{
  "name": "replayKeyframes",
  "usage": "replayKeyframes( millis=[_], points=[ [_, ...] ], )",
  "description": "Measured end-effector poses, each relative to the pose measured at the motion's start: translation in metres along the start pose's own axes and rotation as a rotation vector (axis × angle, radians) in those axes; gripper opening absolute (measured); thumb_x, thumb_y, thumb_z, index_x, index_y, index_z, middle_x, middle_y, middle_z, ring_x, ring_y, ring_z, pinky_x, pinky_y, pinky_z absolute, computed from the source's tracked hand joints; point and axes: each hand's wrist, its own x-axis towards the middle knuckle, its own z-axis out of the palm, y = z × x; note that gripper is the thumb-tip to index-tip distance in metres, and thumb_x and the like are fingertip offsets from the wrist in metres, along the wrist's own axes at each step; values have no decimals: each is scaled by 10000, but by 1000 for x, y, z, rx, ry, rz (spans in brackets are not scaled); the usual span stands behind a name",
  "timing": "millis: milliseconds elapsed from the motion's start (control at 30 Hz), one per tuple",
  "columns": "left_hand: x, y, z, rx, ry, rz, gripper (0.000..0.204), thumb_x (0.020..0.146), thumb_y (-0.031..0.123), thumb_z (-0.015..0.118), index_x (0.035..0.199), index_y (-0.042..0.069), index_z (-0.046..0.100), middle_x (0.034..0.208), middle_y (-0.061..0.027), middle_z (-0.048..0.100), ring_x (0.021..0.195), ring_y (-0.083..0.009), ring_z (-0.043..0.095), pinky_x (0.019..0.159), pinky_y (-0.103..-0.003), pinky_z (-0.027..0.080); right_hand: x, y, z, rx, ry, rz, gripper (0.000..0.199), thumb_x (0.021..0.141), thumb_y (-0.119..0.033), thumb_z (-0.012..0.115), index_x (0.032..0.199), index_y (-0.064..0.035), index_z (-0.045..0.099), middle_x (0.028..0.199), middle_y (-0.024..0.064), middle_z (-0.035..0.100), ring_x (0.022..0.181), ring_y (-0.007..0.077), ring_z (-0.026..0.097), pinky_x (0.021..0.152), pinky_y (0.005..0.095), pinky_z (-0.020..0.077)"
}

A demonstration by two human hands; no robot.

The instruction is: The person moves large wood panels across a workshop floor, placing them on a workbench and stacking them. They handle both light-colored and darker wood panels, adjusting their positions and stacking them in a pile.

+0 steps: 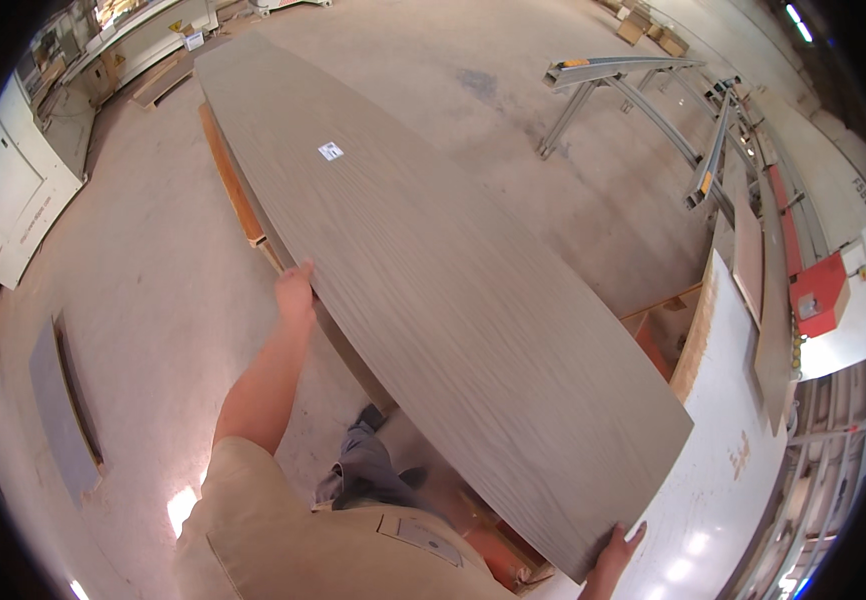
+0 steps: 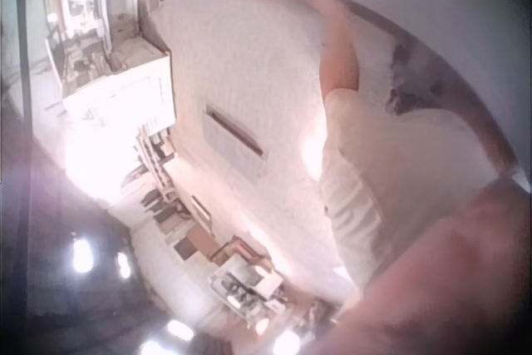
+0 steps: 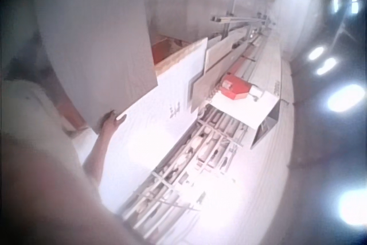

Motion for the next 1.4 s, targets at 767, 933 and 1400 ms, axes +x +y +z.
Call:
replayKeyframes(
  millis=[767,933,1400],
  points=[
    [-24,-160,-57,299,119,-223,654,905,536,580,1175,-51,480,1116,-181,600,957,-260,588,797,-398,484,-101,-109,350,420,-722,101,706,898,21,556,1492,-72,185,1372,112,434,1212,242,446,1007,347,373],
    [-21,-159,-66,288,26,-348,726,936,619,433,1270,-24,463,1262,-189,557,1154,-276,533,979,-399,415,-115,-105,369,442,-747,41,665,903,30,554,1476,-89,238,1381,89,434,1222,229,437,1020,337,361],
    [-44,-120,-72,-420,-92,-530,881,884,738,321,1438,52,337,1448,-138,422,1325,-325,397,1109,-476,288,-32,-79,295,-113,-826,-15,741,885,-131,665,1481,-45,233,1168,144,597,1076,189,571,826,300,501]
  ],
)
